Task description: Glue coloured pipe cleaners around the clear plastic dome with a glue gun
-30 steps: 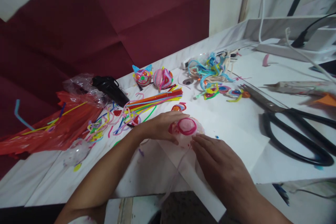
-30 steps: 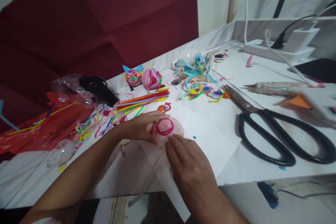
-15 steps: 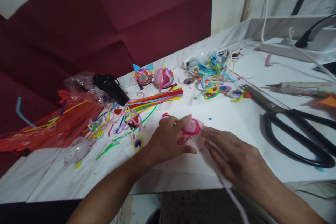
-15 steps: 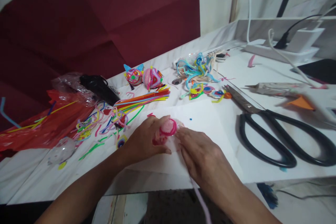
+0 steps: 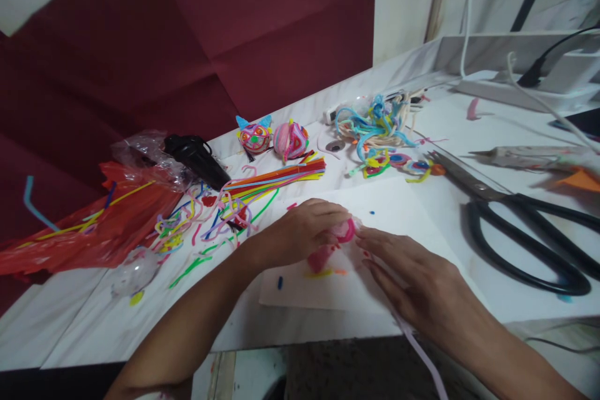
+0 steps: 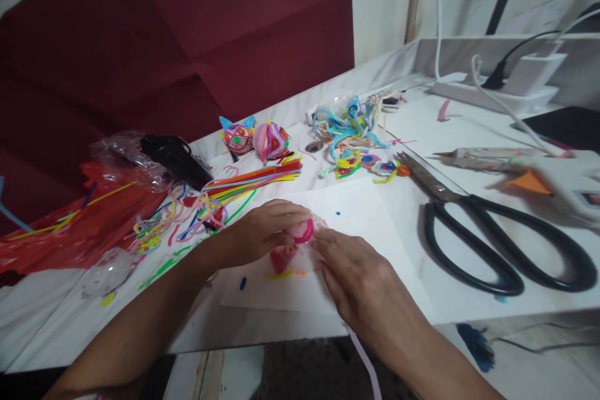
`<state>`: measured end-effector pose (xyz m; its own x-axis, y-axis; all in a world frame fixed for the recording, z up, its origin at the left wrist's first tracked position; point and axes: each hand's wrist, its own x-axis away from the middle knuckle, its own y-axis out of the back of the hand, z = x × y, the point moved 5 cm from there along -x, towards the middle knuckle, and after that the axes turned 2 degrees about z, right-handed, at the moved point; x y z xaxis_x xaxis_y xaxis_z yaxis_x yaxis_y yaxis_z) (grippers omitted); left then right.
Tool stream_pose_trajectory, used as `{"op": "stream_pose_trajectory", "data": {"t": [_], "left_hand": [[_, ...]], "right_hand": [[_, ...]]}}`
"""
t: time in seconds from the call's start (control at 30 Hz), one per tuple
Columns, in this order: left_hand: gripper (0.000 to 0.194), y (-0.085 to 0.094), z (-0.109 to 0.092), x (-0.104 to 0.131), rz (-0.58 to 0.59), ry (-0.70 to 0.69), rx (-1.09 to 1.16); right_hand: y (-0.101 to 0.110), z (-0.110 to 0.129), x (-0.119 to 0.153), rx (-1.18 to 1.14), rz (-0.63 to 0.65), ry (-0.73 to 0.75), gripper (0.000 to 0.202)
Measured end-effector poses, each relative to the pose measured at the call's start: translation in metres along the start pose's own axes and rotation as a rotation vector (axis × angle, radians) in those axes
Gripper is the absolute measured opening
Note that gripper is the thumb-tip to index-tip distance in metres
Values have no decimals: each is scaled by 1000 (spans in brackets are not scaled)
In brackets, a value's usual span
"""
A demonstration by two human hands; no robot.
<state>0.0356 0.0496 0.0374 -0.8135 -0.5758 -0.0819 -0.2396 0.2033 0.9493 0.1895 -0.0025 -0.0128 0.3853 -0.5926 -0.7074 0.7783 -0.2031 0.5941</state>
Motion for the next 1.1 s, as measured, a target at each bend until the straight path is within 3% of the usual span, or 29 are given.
{"op": "stream_pose_trajectory", "data": {"t": [0.43,0.67,0.93,1.1], "left_hand": [[23,-2,-17,4,-66,136,-45],[24,-2,-18,0,80,181,-106],[19,-2,-21,3,61,256,-104],[22,-2,-20,4,82,298,-118]], "right_hand": [[2,7,-4,-57,-44,-69,31],[4,4,0,-115,-81,-194,28],[4,6,-1,-213,-148,-299,24],[0,4,3,-305,-127,-420,23]]}}
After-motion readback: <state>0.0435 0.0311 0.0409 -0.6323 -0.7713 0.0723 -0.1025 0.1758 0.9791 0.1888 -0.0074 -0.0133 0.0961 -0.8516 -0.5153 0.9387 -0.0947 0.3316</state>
